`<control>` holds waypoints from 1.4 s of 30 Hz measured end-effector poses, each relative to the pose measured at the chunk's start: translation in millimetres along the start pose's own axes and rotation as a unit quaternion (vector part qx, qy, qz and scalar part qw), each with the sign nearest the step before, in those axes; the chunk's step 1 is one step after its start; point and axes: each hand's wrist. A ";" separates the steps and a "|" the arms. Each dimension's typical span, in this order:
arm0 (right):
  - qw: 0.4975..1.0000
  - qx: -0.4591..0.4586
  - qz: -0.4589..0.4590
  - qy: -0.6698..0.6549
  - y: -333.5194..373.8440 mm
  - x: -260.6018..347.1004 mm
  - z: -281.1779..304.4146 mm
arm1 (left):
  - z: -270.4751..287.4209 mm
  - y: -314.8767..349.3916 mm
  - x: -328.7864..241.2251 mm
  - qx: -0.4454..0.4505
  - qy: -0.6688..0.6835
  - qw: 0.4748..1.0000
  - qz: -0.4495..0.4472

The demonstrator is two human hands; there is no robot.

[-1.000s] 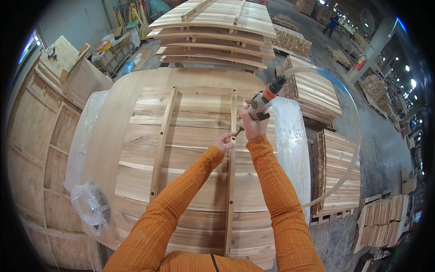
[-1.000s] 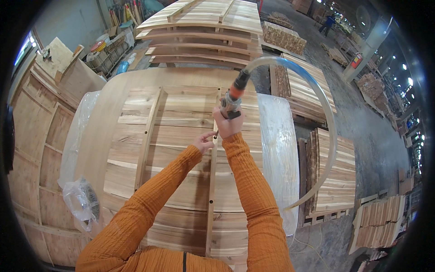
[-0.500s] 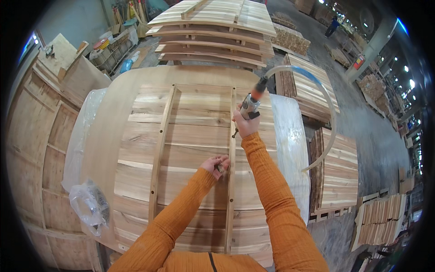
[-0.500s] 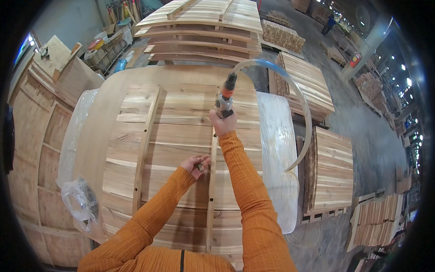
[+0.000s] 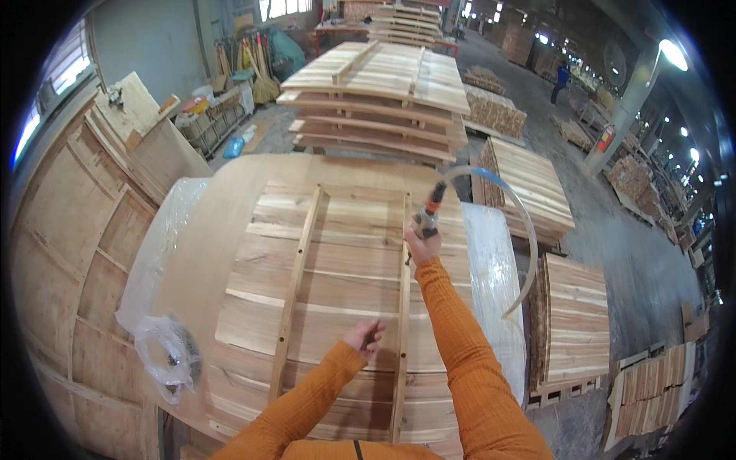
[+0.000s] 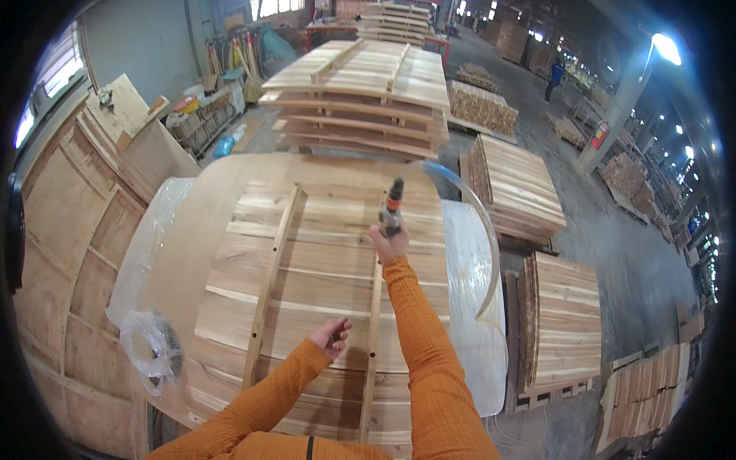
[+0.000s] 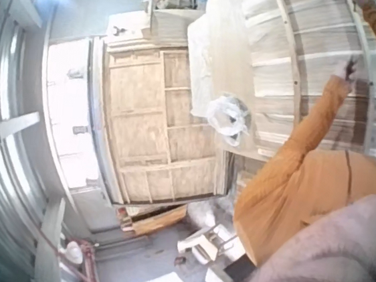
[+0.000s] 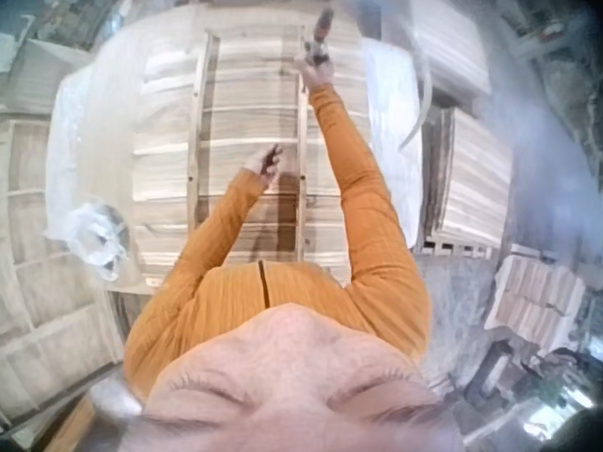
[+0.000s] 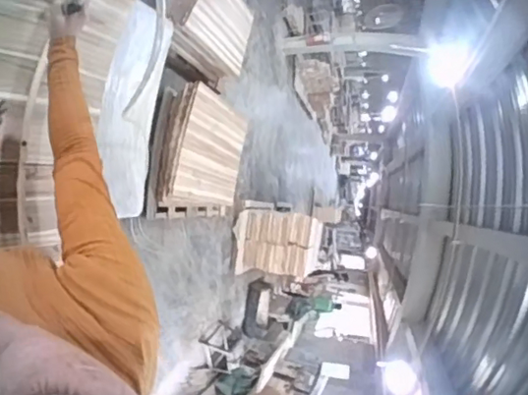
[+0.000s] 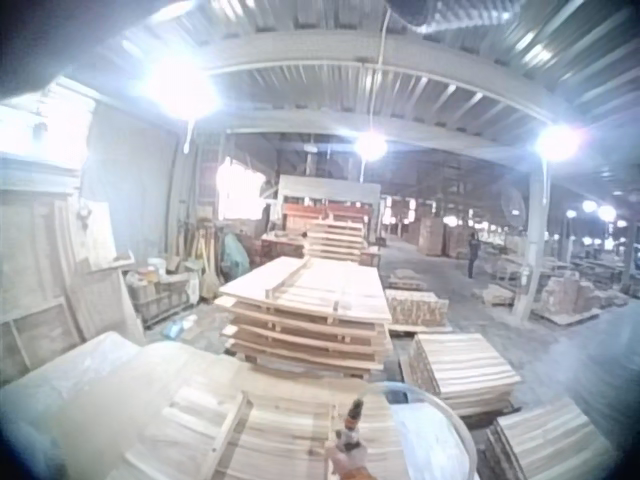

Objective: The person uses a pneumatic screwdriver to fasten screws into a wooden panel frame. They then lift the panel, flip it over, and continue fastening screws into the opposite side before placing it back down.

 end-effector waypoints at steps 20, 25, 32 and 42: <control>0.939 0.019 -0.010 -0.344 271.1 255.5 61.1 | 92.6 165.0 -0.1 0.172 0.060 0.982 -0.049; 0.927 0.045 -0.012 -0.372 311.9 282.9 36.9 | 127.9 203.0 -7.6 0.163 0.107 0.980 -0.034; 0.896 0.070 -0.034 -0.436 377.2 296.8 -30.8 | 200.2 260.2 -37.8 0.130 0.165 0.974 -0.082; 0.910 0.073 0.089 -0.399 420.1 335.2 -81.3 | 379.3 282.6 -59.7 -0.049 -0.021 0.980 -0.194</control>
Point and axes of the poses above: each hand's wrist, its own y-axis away from the middle knuckle, its own z-axis out of the back of the hand, x = y × z, and after that the axes turned 15 degrees about -x, right-handed
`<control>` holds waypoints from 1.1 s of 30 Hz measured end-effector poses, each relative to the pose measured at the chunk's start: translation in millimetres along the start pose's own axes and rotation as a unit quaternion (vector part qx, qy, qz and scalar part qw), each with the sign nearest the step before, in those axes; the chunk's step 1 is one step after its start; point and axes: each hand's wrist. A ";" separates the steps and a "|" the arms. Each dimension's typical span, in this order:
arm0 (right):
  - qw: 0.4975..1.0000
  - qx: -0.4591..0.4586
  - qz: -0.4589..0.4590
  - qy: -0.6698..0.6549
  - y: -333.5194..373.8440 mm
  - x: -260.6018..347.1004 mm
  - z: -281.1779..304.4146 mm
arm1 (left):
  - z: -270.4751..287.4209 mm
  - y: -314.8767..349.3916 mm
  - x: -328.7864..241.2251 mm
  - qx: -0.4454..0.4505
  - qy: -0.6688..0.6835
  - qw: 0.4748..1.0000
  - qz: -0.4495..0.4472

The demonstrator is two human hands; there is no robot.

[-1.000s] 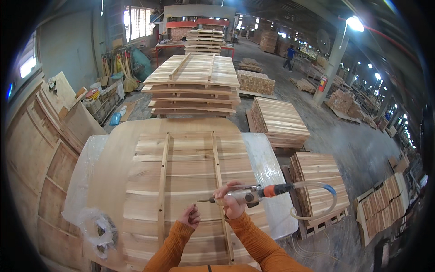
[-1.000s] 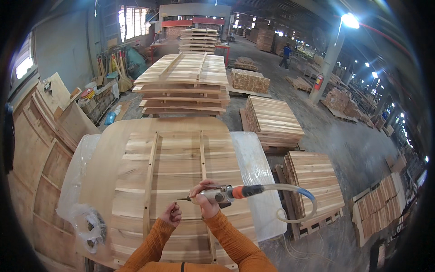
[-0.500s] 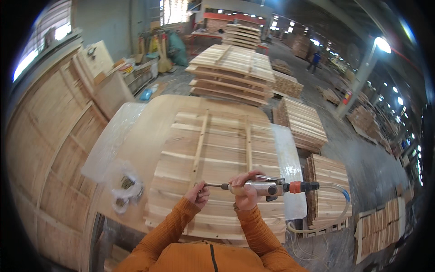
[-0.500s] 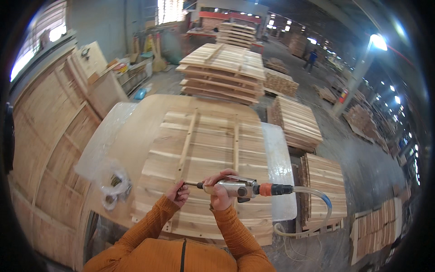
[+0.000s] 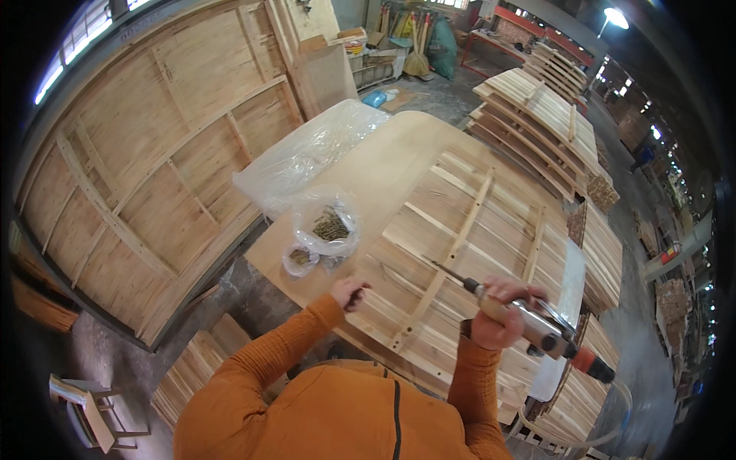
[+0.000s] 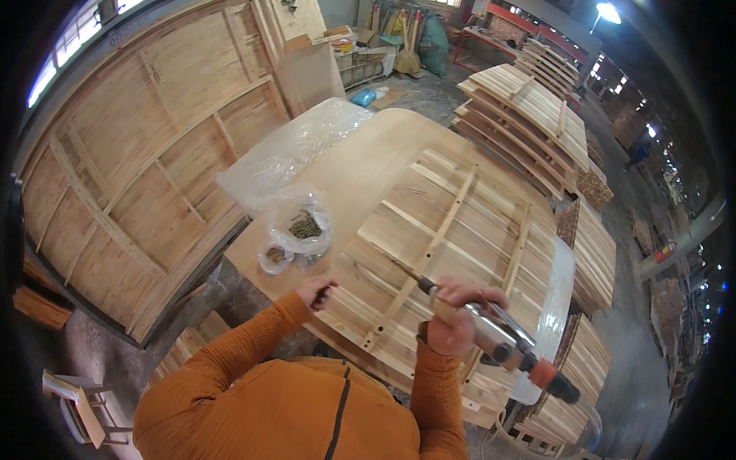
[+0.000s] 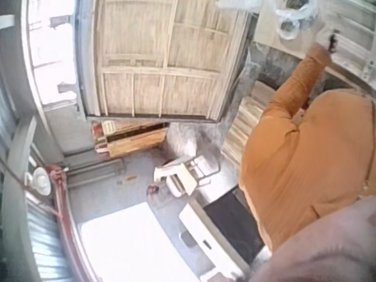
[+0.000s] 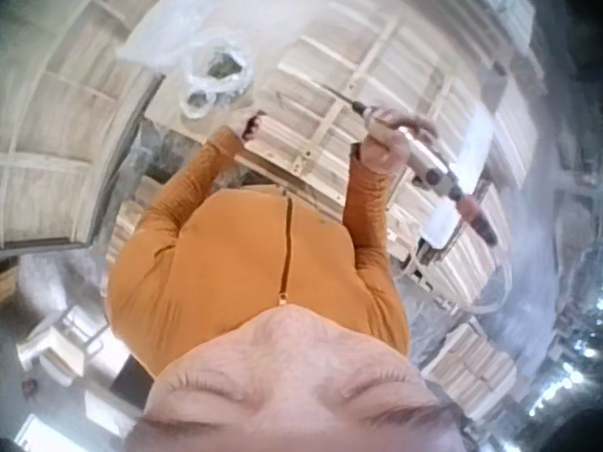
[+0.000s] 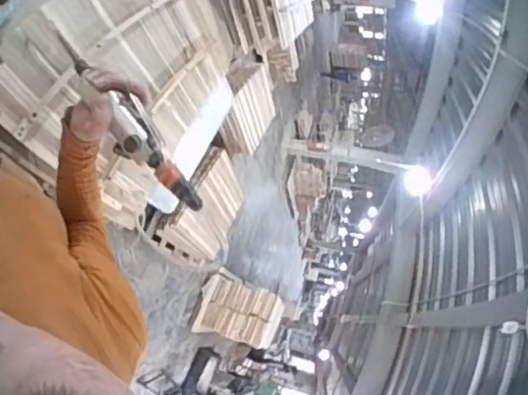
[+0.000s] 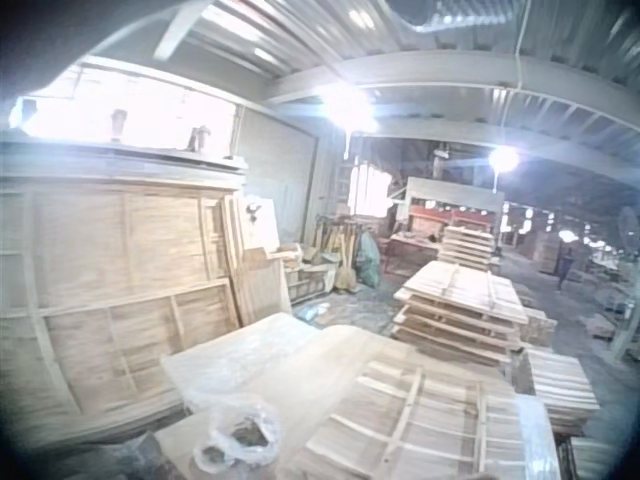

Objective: The person uses a pneumatic screwdriver to fasten screws into a wooden panel frame. They then lift the panel, flip it over, and continue fastening screws into the opposite side before placing it back down.

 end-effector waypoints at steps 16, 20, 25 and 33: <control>0.999 -0.014 0.034 0.004 -8.4 27.2 3.3 | 126.0 -56.3 -72.2 -0.292 -0.524 0.729 -0.329; 0.999 -0.034 0.038 0.004 -17.0 39.0 23.6 | 116.7 -50.9 -70.8 -0.314 -0.439 0.767 -0.347; 0.997 -0.050 0.051 0.016 -32.0 54.7 52.0 | 101.3 -47.9 -60.6 -0.394 -0.391 0.740 -0.380; 0.996 -0.075 0.039 0.022 -56.2 78.8 101.3 | 68.1 -48.1 -47.1 -0.474 -0.205 0.771 -0.373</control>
Point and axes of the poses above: each hand's wrist, its own y-axis away from the middle knuckle, its own z-axis out of the back of the hand, x = y × z, and after that the axes turned 15 degrees about -x, right-handed
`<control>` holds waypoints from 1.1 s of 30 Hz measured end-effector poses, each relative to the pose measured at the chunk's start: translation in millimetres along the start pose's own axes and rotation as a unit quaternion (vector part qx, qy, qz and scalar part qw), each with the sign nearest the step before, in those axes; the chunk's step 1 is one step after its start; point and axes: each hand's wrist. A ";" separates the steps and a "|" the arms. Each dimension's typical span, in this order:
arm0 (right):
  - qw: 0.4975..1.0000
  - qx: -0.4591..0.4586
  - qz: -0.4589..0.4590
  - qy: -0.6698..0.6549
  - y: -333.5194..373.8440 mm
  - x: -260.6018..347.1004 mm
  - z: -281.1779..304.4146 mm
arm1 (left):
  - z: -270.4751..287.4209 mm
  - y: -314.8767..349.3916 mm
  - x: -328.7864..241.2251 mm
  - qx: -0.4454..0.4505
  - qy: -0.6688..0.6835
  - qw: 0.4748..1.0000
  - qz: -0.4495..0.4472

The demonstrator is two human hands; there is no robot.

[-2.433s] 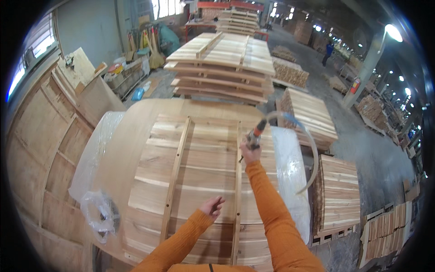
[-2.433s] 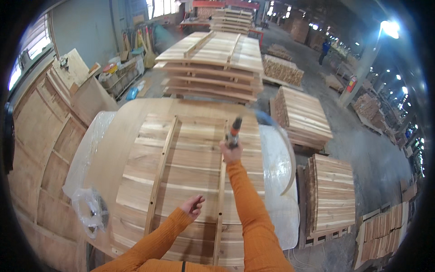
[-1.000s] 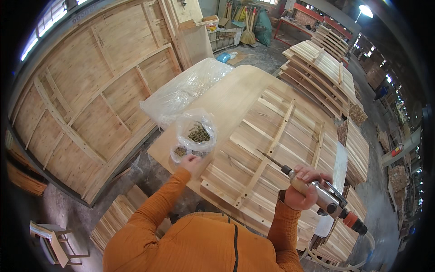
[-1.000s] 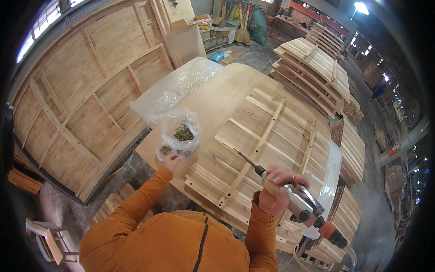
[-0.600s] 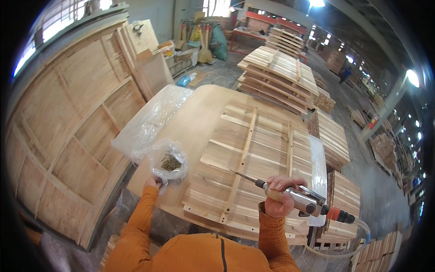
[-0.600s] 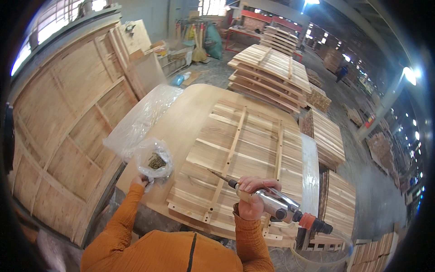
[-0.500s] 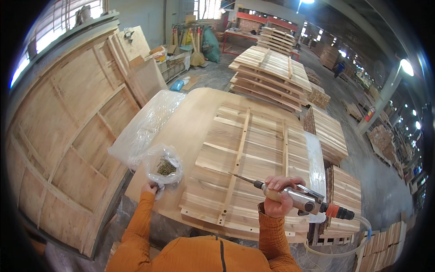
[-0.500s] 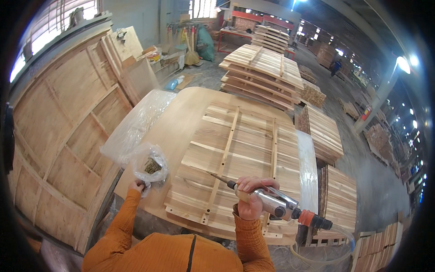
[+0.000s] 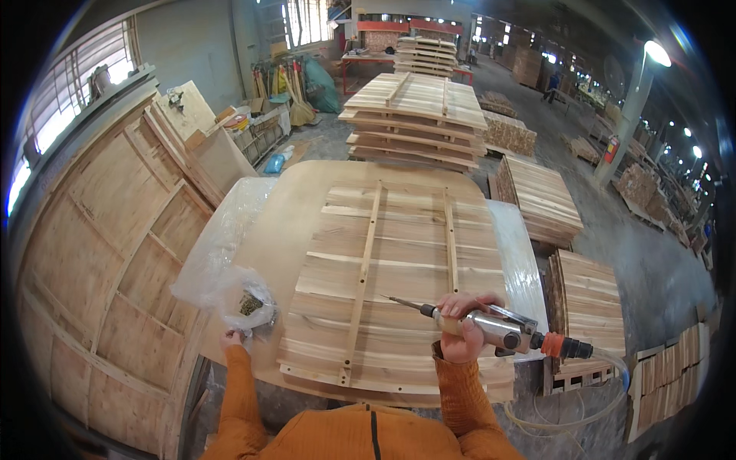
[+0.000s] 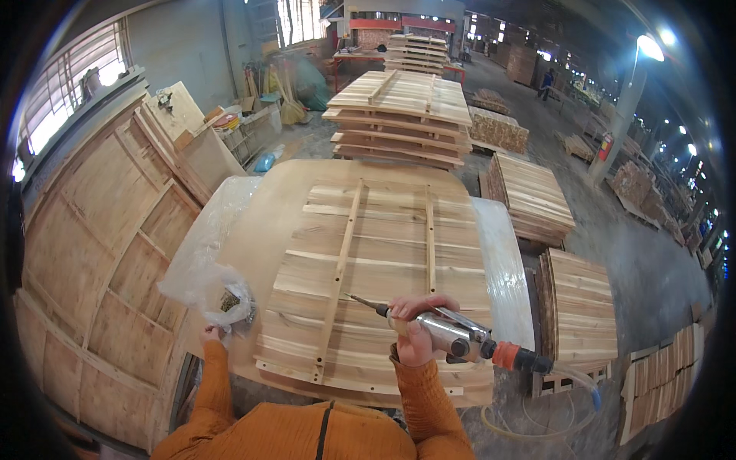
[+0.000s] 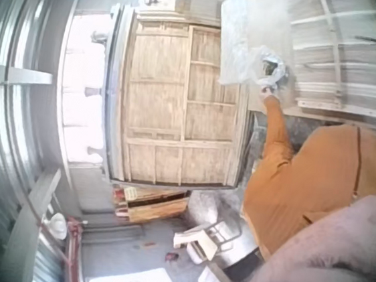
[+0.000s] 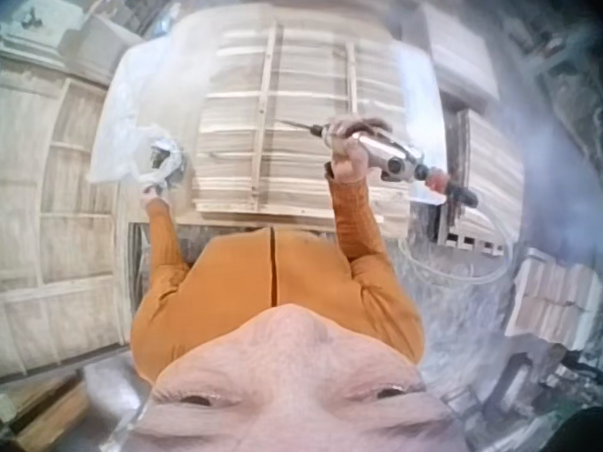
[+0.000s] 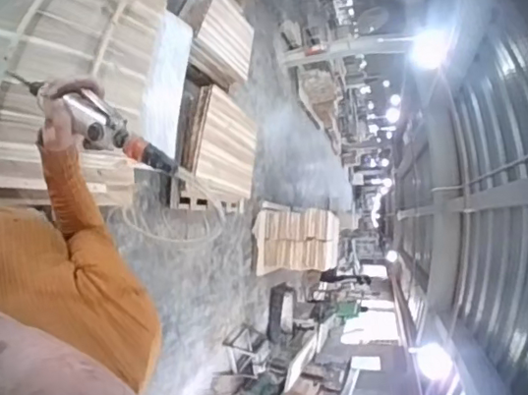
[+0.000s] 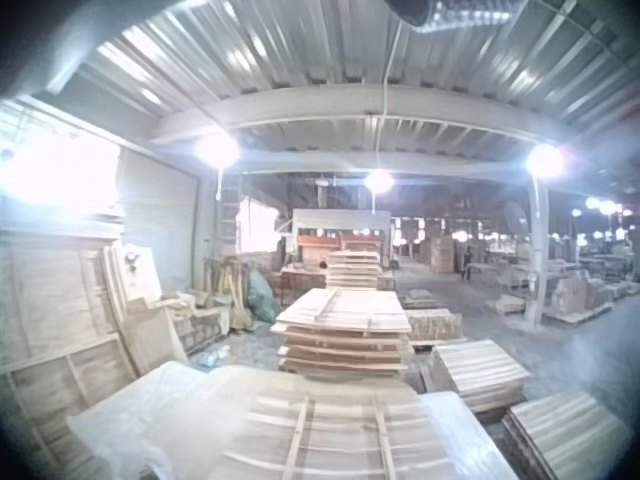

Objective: The person uses a pneumatic screwdriver to fasten screws into a wooden panel frame. They then lift the panel, flip it over, and continue fastening screws into the opposite side before placing it back down.

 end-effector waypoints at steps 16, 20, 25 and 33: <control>0.999 -0.017 0.010 0.034 -81.8 5.4 84.2 | -162.9 269.1 -122.2 0.386 0.187 0.902 0.046; 0.999 -0.008 0.014 0.040 -100.0 -10.5 93.6 | -198.7 345.3 -181.3 0.492 0.170 0.850 0.078; 0.999 0.001 0.021 0.046 -123.4 -37.1 114.0 | -235.8 364.9 -199.8 0.509 0.155 0.843 0.081; 0.996 -0.020 -0.011 0.082 -150.1 -91.9 144.6 | -291.9 362.4 -192.1 0.518 0.120 0.840 0.113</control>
Point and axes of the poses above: each hand's wrist, its own y-axis away from the middle knuckle, its own z-axis out of the back of the hand, x = y × z, and after that the axes turned 15 degrees about -x, right-handed
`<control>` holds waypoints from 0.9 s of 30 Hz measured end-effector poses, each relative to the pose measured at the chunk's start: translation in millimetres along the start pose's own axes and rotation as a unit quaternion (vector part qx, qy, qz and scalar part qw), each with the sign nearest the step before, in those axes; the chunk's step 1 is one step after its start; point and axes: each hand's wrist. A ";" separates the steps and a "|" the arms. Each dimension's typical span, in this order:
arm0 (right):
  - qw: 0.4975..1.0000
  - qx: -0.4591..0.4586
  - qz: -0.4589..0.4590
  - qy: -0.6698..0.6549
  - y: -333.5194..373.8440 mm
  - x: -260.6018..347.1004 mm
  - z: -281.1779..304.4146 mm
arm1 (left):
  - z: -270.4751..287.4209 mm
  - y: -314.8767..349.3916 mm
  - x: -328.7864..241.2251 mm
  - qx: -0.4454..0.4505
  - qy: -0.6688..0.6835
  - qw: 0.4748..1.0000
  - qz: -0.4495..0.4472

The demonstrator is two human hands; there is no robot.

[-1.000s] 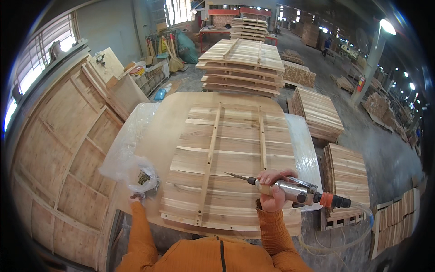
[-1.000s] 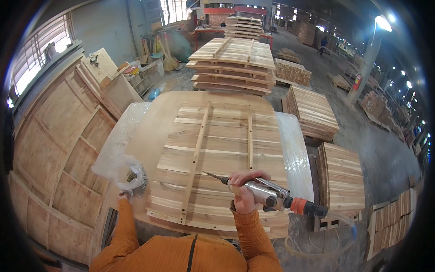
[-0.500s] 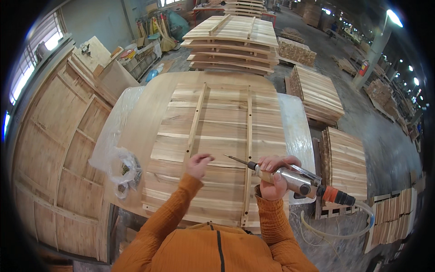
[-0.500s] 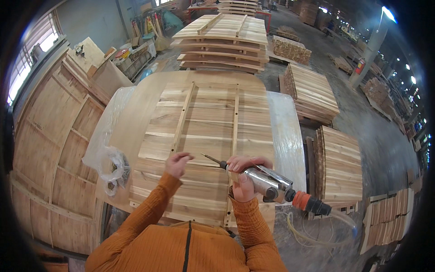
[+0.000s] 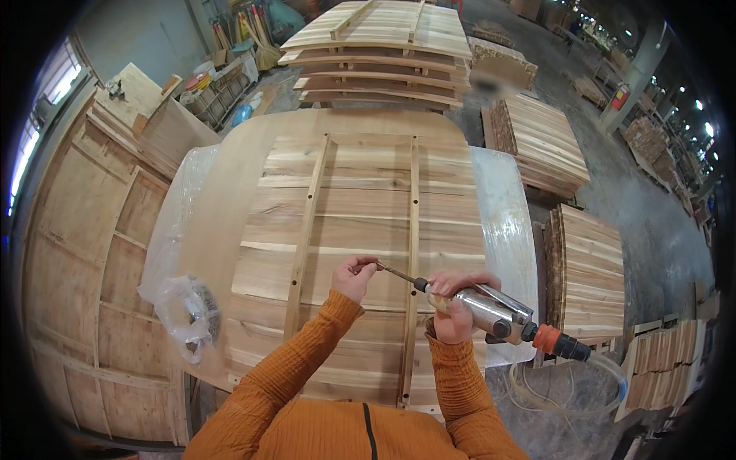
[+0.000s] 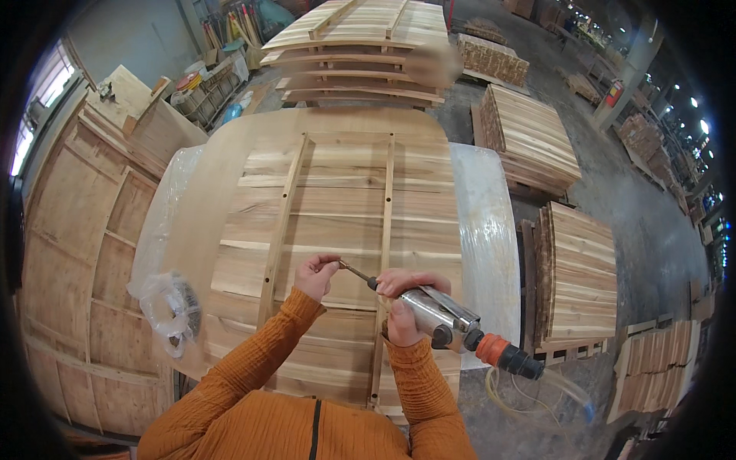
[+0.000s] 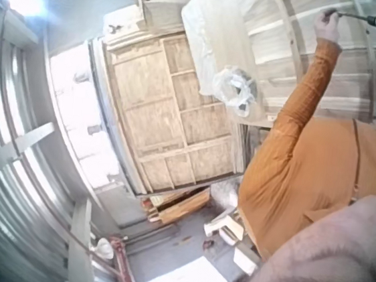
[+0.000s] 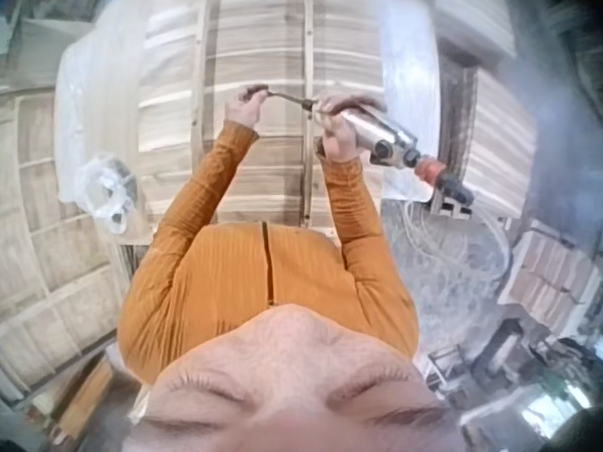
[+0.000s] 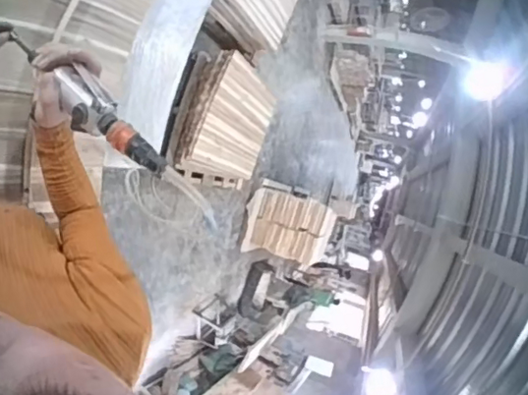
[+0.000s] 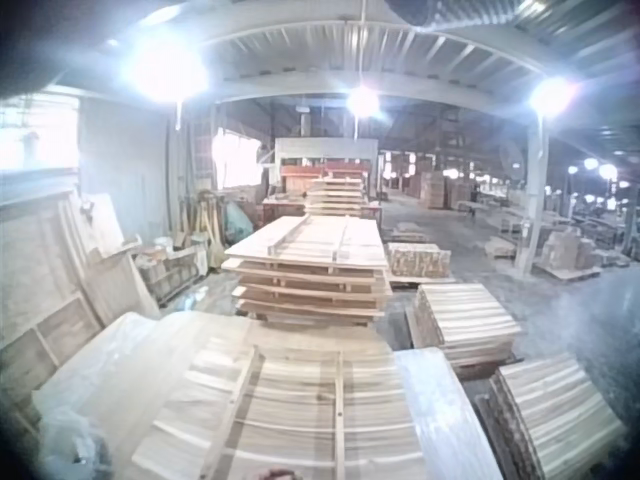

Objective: The person uses a pneumatic screwdriver to fasten screws into a wooden panel frame. They then lift the panel, flip it over, and continue fastening screws into the opposite side before placing it back down.

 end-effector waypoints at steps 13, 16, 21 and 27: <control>0.980 0.077 -0.023 0.180 -141.8 -161.1 -1.4 | -91.3 -186.6 -13.2 0.154 0.016 0.983 0.098; 0.986 0.065 -0.014 0.150 -205.3 -221.5 -17.6 | -128.8 -263.2 -36.6 0.215 0.017 0.966 0.143; 0.981 0.075 0.034 0.177 -291.1 -310.0 -28.6 | -178.1 -350.1 -47.5 0.227 0.028 0.959 0.167; 0.975 0.062 -0.011 0.214 -322.0 -359.5 -30.2 | -191.3 -404.4 -25.6 0.242 0.041 0.950 0.192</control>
Point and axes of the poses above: each hand's wrist, its own y-axis away from the middle knuckle, its own z-axis out of the back of the hand, x = y × z, and after that the axes turned 15 degrees about -x, right-handed
